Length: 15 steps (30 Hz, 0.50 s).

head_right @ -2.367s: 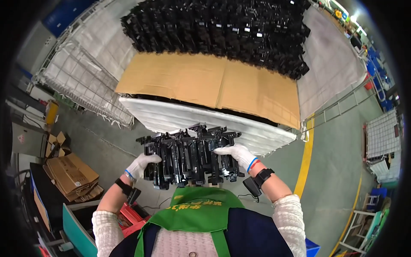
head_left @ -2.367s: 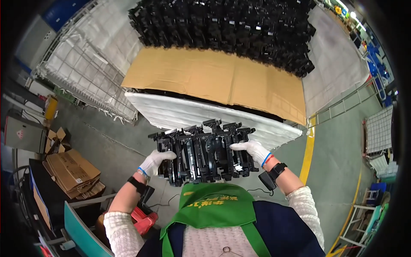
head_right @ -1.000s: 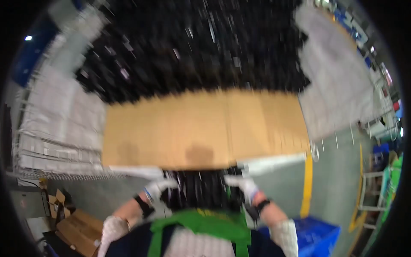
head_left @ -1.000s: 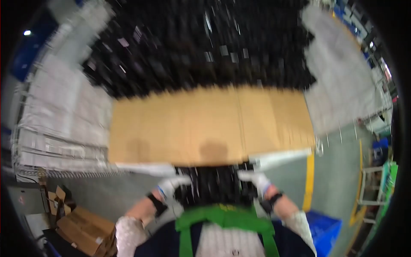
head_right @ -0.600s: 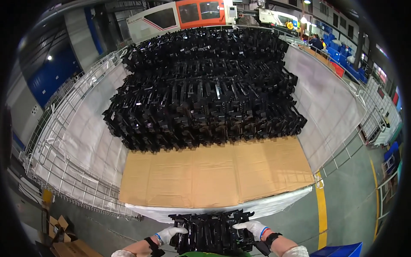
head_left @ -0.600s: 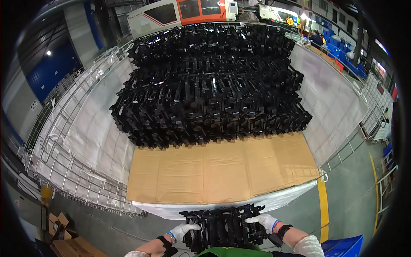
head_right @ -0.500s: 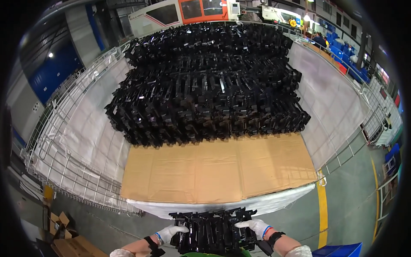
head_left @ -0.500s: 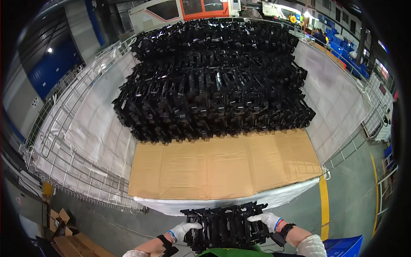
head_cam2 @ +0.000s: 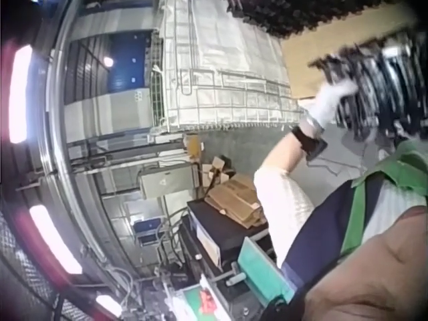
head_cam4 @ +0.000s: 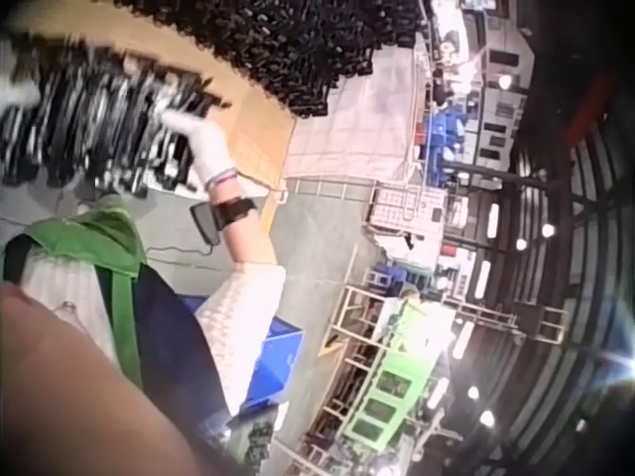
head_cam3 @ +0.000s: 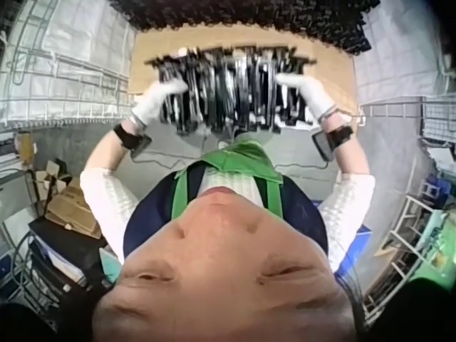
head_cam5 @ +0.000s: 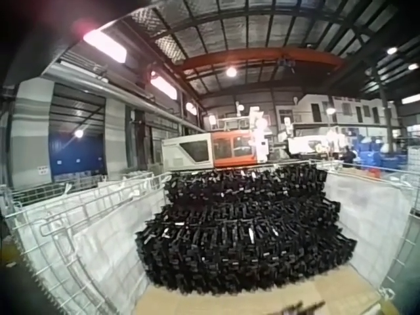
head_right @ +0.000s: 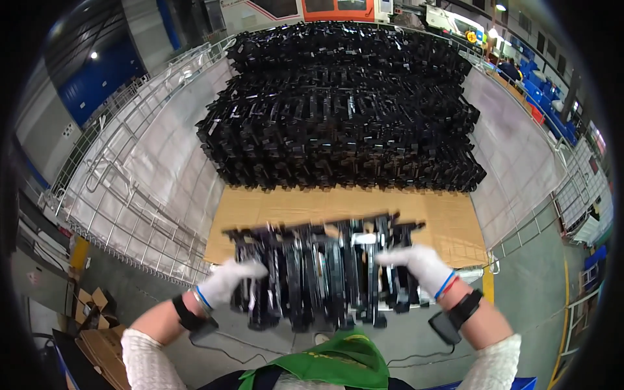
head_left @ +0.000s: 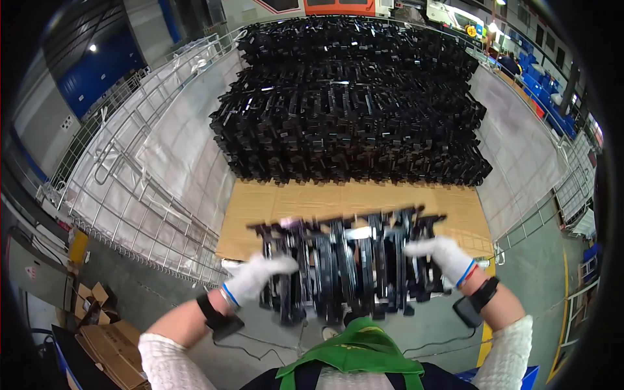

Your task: Inspecting and deburring molded plastic parts at a factory workstation.

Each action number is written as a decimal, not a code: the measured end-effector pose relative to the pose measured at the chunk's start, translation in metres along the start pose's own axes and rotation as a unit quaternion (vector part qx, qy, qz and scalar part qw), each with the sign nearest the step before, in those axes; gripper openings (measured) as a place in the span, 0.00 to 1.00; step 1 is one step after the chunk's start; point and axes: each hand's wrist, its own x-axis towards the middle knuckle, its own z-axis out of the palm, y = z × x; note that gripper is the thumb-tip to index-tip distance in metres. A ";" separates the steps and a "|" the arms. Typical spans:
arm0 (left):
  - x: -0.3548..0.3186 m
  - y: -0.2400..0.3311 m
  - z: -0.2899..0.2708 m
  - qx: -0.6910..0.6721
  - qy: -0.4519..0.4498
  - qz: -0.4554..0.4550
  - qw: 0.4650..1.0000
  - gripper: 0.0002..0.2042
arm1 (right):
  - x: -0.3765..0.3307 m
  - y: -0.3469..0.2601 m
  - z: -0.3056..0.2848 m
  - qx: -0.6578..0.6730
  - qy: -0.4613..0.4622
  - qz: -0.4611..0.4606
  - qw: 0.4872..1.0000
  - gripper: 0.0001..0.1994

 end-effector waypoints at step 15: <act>0.091 0.422 -0.076 0.115 0.108 0.356 0.921 0.10 | 0.164 -0.412 0.035 -0.187 0.102 -0.385 0.898 0.25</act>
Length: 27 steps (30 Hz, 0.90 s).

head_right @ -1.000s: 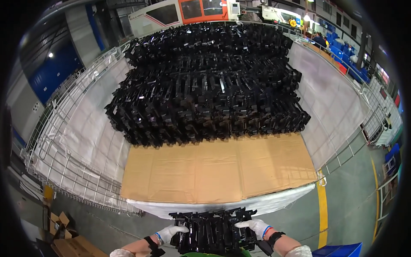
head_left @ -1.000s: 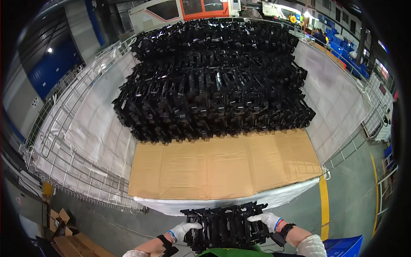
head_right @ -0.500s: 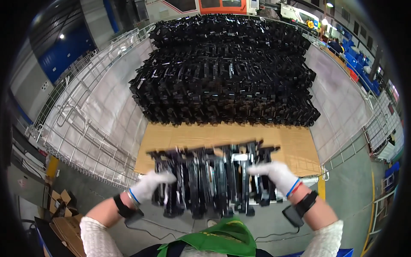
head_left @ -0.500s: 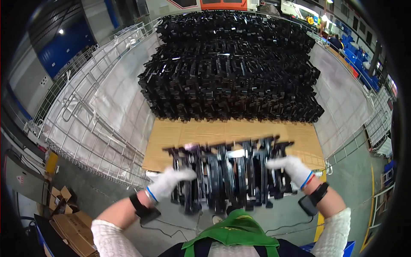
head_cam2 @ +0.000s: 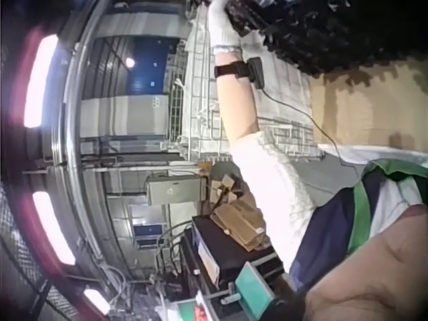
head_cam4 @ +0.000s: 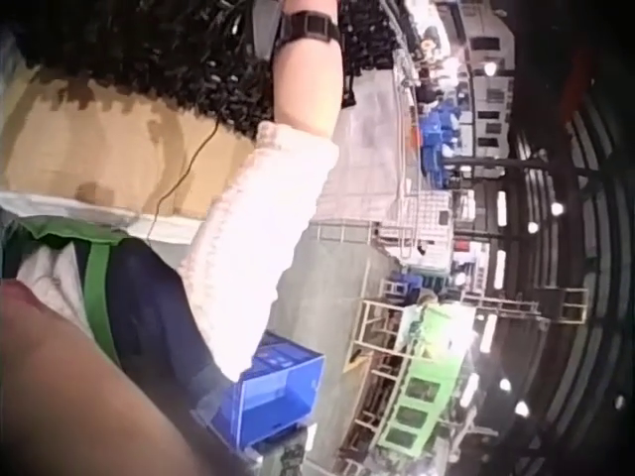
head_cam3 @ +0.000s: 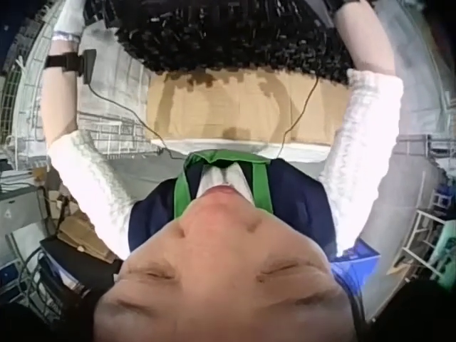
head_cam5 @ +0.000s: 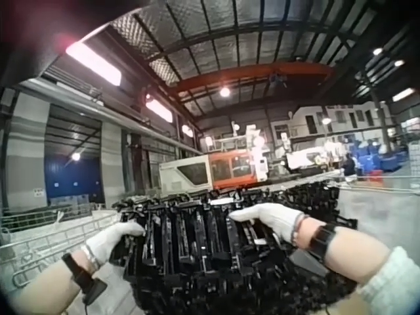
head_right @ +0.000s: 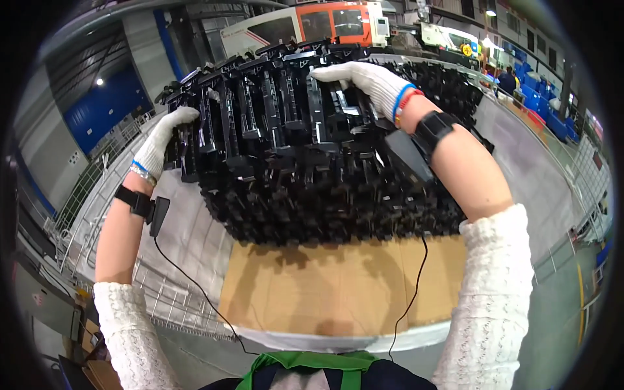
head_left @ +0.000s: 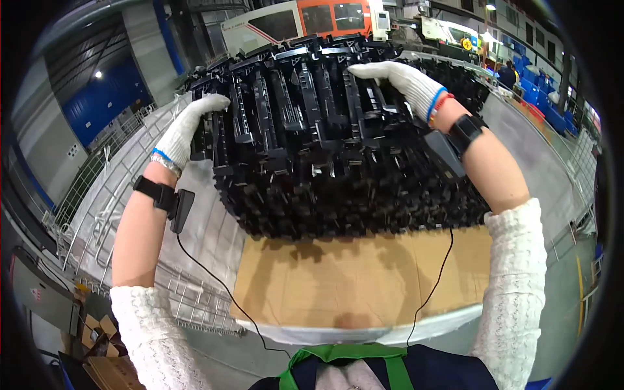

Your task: Inspecting and deburring molded plastic parts at a factory workstation.

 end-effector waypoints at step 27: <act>0.303 -0.090 -0.098 0.165 -0.008 -0.032 0.986 0.13 | 0.271 0.095 0.102 0.052 -0.067 0.035 0.996 0.21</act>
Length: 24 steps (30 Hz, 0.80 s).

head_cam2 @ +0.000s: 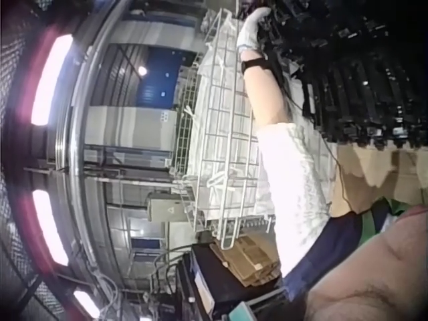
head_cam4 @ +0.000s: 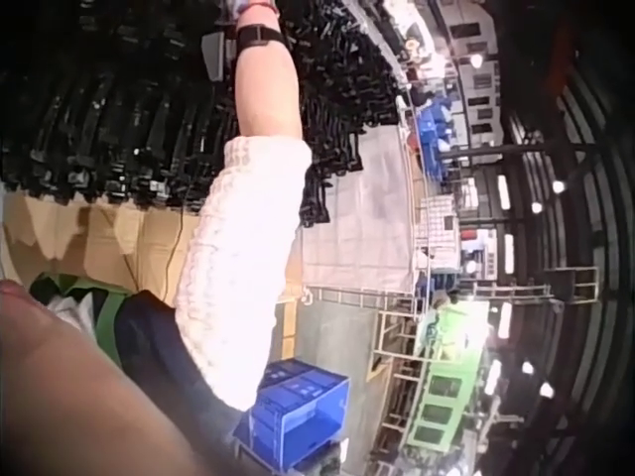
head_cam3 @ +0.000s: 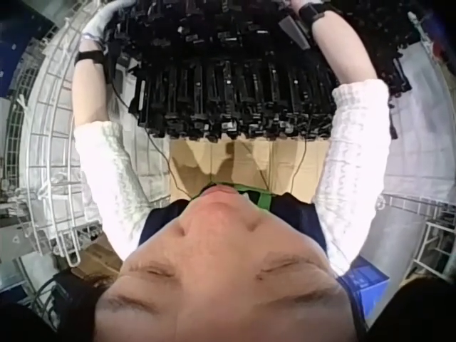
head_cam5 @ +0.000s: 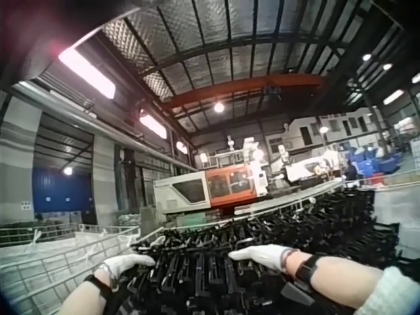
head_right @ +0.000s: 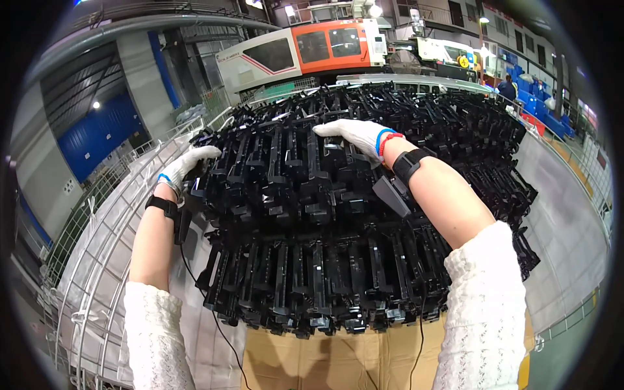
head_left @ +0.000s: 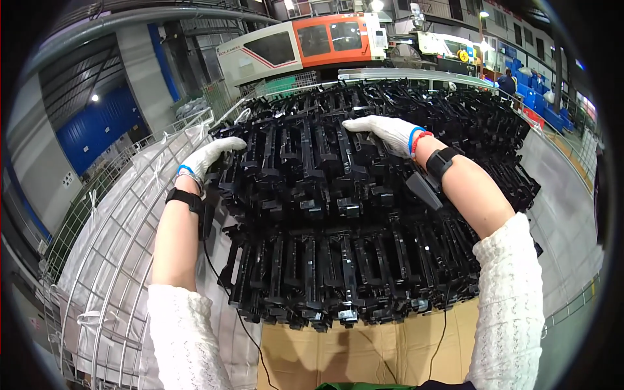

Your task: Inspecting and deburring molded plastic parts at a factory workstation.

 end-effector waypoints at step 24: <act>0.030 0.028 0.005 0.480 0.092 -0.031 0.872 0.40 | -0.001 -0.026 -0.013 -0.314 0.031 0.030 0.949 0.50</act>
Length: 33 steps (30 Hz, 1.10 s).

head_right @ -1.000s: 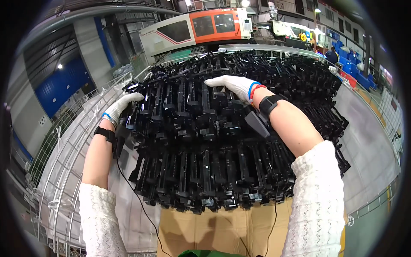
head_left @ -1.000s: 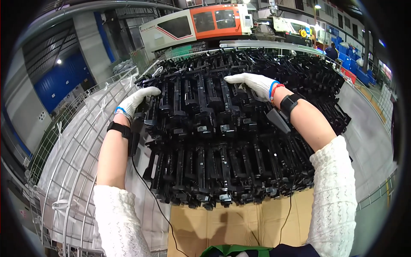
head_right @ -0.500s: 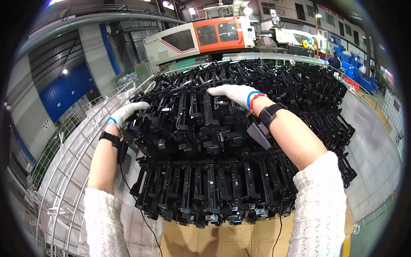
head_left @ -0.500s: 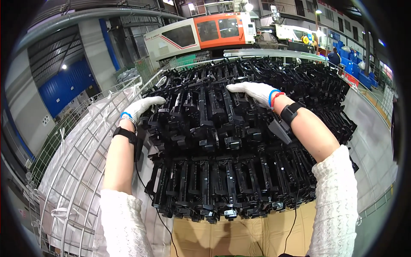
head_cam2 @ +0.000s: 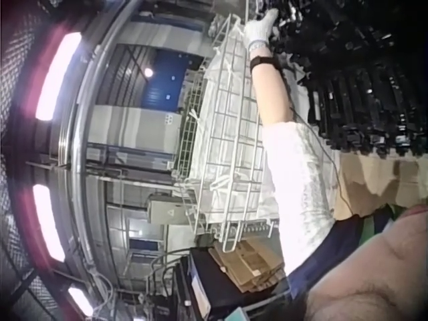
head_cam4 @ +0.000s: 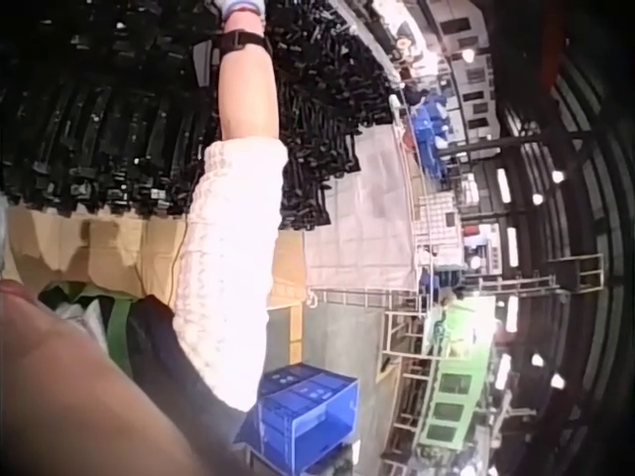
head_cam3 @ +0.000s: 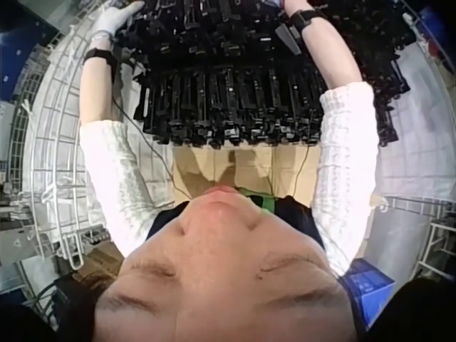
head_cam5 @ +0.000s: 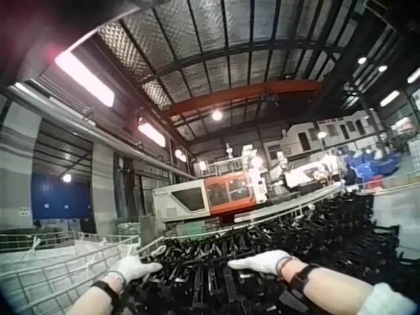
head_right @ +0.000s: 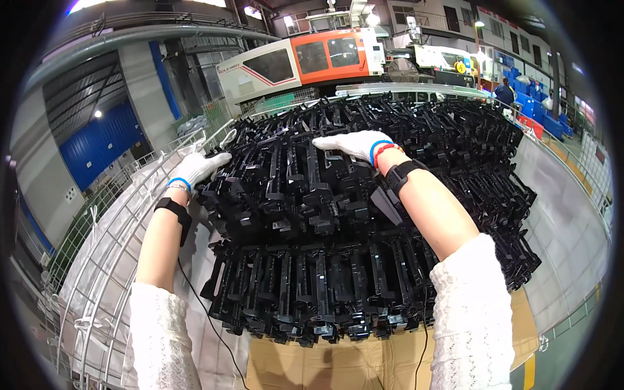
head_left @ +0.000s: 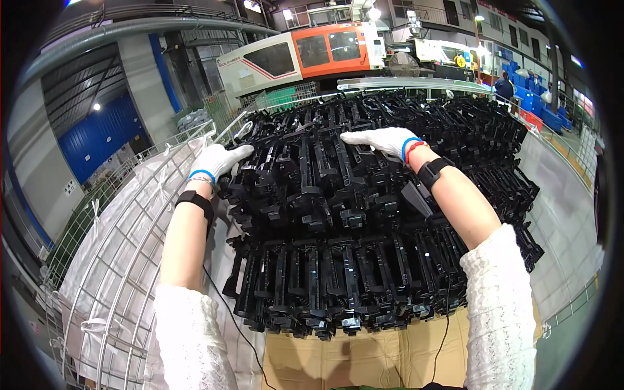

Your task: Inspecting and deburring molded plastic parts at a factory workstation.

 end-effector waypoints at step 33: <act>-0.095 0.125 0.070 0.196 0.266 0.726 0.603 0.34 | -0.030 0.021 -0.006 0.203 0.010 -0.013 0.979 0.47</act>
